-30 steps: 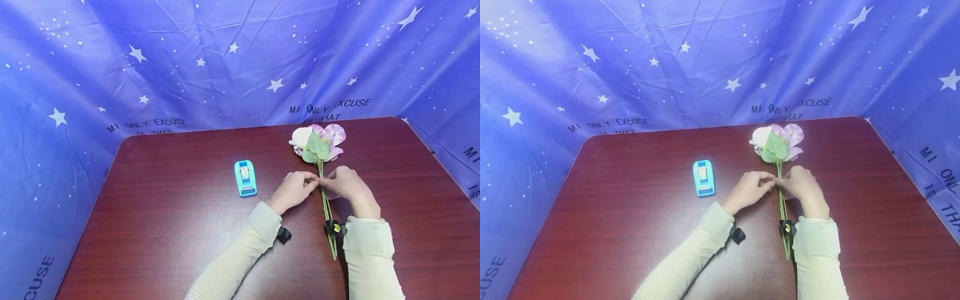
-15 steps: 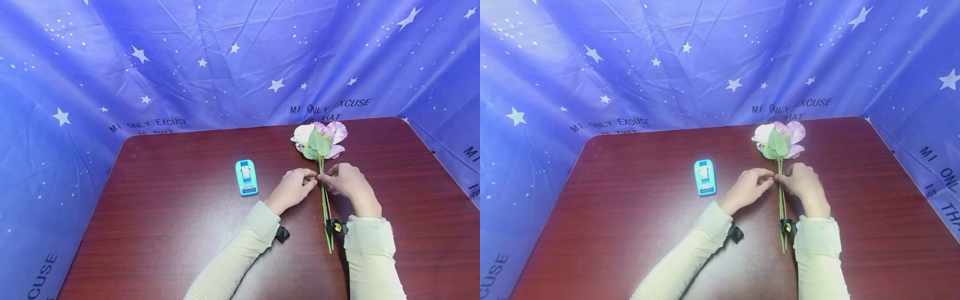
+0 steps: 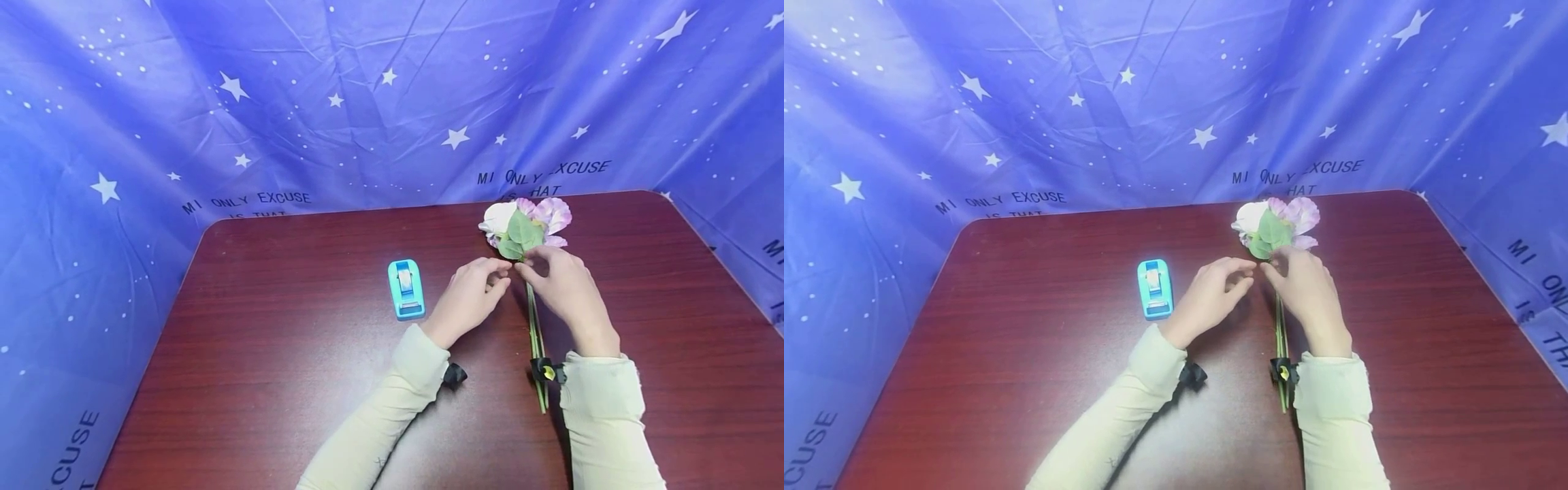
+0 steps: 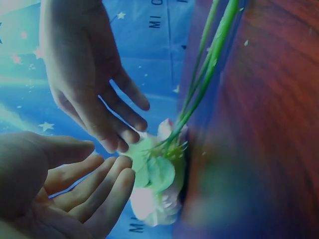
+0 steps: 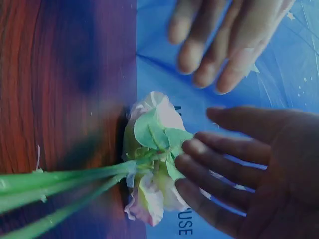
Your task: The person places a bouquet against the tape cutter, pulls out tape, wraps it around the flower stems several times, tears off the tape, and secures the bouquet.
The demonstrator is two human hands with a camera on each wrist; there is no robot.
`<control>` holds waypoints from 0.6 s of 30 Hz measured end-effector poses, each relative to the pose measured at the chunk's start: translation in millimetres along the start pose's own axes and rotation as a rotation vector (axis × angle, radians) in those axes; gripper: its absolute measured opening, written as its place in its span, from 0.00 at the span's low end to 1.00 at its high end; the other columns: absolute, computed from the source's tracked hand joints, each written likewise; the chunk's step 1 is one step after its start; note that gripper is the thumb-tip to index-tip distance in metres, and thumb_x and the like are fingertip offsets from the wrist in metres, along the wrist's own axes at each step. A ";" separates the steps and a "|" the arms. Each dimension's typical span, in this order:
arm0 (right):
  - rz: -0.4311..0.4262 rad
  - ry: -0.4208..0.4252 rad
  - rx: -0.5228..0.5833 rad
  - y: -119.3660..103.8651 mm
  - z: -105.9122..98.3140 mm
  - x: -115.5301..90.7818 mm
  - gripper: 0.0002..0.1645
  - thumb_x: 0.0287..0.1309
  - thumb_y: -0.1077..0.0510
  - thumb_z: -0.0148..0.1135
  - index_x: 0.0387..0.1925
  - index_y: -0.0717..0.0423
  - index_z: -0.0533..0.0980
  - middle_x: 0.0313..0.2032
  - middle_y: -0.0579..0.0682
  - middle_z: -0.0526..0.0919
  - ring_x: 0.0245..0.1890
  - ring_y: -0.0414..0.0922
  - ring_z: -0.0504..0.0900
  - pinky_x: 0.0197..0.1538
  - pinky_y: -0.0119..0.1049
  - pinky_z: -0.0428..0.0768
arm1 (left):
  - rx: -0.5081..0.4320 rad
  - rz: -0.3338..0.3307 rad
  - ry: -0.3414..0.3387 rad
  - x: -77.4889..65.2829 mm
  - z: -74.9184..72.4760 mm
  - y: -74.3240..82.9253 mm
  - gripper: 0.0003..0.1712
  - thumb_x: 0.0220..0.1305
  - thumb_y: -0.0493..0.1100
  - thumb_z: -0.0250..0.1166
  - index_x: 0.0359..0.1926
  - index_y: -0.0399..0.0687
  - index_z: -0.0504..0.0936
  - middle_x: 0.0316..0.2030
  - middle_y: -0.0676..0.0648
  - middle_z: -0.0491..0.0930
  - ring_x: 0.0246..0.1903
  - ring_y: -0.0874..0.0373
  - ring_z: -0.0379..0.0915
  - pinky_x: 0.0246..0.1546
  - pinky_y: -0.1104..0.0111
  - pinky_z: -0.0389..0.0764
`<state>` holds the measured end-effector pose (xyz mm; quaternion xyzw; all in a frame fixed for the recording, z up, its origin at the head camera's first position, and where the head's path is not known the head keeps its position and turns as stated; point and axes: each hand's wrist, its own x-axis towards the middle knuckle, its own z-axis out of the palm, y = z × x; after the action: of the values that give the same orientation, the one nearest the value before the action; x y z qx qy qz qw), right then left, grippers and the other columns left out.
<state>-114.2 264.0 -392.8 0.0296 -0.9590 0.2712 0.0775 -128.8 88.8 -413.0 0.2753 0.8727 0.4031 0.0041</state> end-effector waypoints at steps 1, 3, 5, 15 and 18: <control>-0.019 0.011 0.011 -1.2 1.2 0.5 0.18 0.65 0.54 0.61 0.48 0.65 0.80 0.41 0.65 0.85 0.38 0.61 0.83 0.42 0.57 0.75 | 0.000 0.001 0.010 -0.5 -3.0 0.1 0.16 0.71 0.41 0.60 0.57 0.45 0.81 0.46 0.51 0.83 0.39 0.67 0.80 0.41 0.85 0.73; -0.042 0.028 0.024 -3.6 3.2 1.0 0.18 0.65 0.54 0.61 0.48 0.65 0.81 0.41 0.64 0.85 0.36 0.59 0.83 0.41 0.57 0.75 | -0.019 -0.001 0.025 -2.3 -9.3 -0.2 0.16 0.71 0.40 0.60 0.57 0.44 0.81 0.46 0.50 0.83 0.40 0.67 0.80 0.42 0.82 0.75; -0.051 0.040 0.027 -5.6 4.5 1.0 0.17 0.65 0.54 0.61 0.47 0.64 0.81 0.40 0.63 0.86 0.35 0.58 0.83 0.40 0.56 0.75 | -0.038 -0.008 0.036 -4.5 -15.2 -1.6 0.16 0.71 0.40 0.60 0.57 0.44 0.80 0.46 0.49 0.83 0.40 0.66 0.80 0.43 0.80 0.78; -0.129 0.048 0.041 -8.0 10.8 1.8 0.16 0.64 0.57 0.62 0.49 0.64 0.80 0.46 0.63 0.85 0.40 0.61 0.82 0.47 0.58 0.74 | -0.104 -0.031 0.113 -17.4 -41.1 -19.5 0.16 0.70 0.38 0.61 0.57 0.41 0.80 0.47 0.45 0.83 0.43 0.62 0.81 0.46 0.73 0.81; -0.137 0.040 0.038 -8.2 12.8 1.0 0.16 0.64 0.57 0.63 0.49 0.63 0.80 0.46 0.63 0.84 0.39 0.60 0.82 0.45 0.58 0.74 | -0.133 -0.038 0.128 -22.7 -49.1 -24.5 0.16 0.70 0.37 0.61 0.57 0.40 0.80 0.47 0.45 0.83 0.44 0.60 0.81 0.46 0.70 0.82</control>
<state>-116.0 250.3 -399.2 0.0911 -0.9477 0.2837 0.1142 -132.4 30.5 -401.9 0.2314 0.8476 0.4767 -0.0260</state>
